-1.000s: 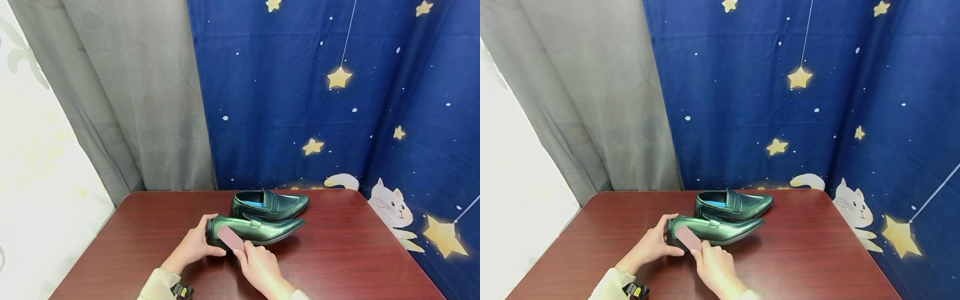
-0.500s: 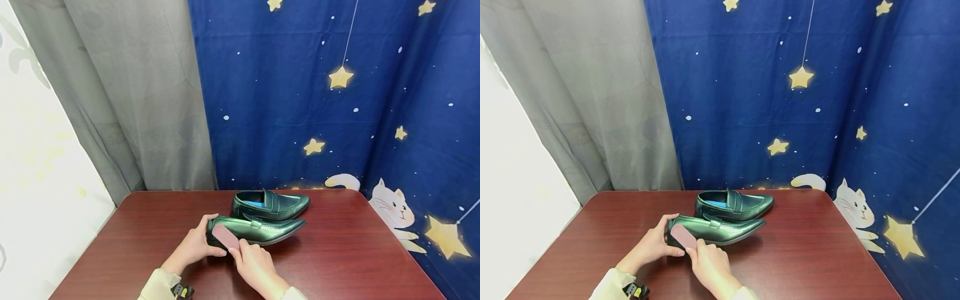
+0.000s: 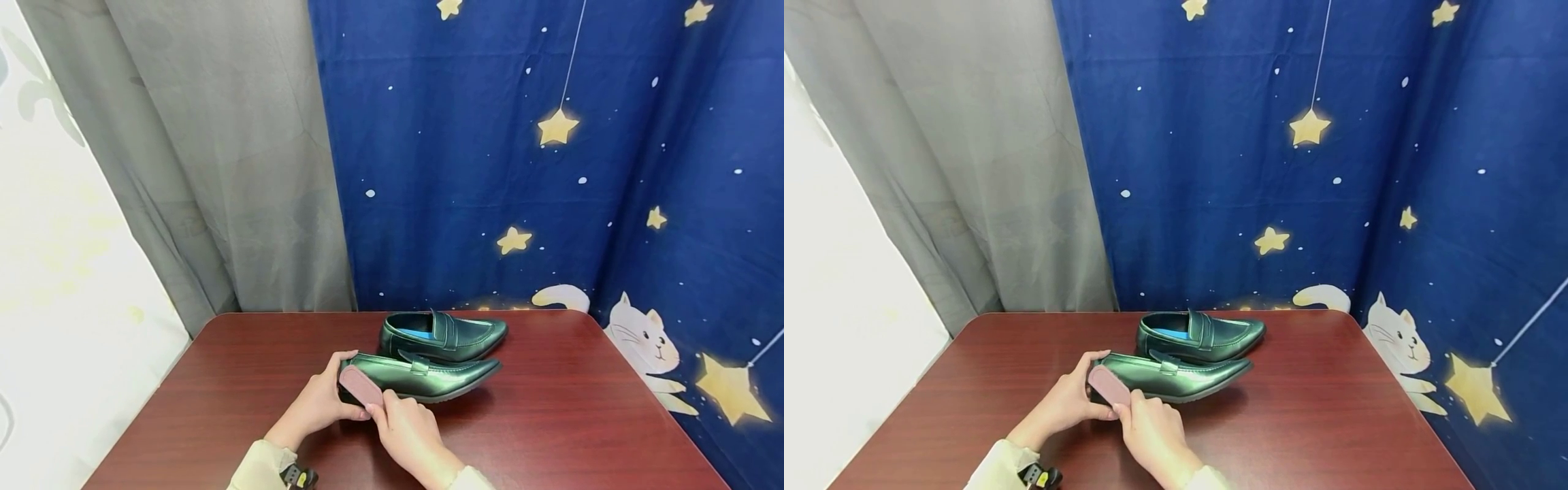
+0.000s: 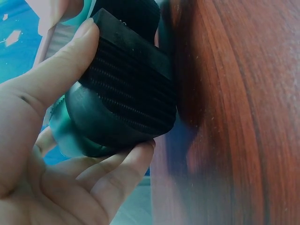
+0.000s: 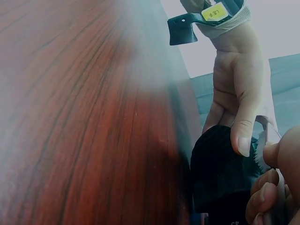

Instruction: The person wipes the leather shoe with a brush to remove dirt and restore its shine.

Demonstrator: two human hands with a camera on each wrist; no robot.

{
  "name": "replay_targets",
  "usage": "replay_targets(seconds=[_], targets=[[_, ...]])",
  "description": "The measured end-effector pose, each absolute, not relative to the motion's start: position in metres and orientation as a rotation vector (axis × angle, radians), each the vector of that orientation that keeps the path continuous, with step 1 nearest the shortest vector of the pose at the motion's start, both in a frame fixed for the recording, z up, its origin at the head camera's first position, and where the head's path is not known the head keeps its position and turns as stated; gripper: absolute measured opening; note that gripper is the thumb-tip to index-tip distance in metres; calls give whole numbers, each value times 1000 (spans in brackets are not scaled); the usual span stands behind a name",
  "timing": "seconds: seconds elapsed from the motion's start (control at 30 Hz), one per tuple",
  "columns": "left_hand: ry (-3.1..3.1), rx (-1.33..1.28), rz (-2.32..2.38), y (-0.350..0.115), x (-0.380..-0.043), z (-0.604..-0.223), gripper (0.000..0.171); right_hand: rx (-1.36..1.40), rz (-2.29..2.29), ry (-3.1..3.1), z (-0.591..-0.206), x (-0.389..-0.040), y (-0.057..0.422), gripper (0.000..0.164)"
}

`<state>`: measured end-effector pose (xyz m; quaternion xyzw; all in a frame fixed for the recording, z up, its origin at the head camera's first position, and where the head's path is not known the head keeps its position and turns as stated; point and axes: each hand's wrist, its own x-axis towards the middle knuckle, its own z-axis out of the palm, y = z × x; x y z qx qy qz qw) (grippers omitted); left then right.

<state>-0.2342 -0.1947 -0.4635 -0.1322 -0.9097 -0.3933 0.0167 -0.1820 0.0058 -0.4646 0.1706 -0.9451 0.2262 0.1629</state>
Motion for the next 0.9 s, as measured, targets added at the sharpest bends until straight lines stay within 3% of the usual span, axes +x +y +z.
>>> replay_targets(seconds=[0.9], targets=[[-2847, -383, -1281, -195, -232, -463, 109, 444, 643, -2744, -460, -181, 22, 38]])
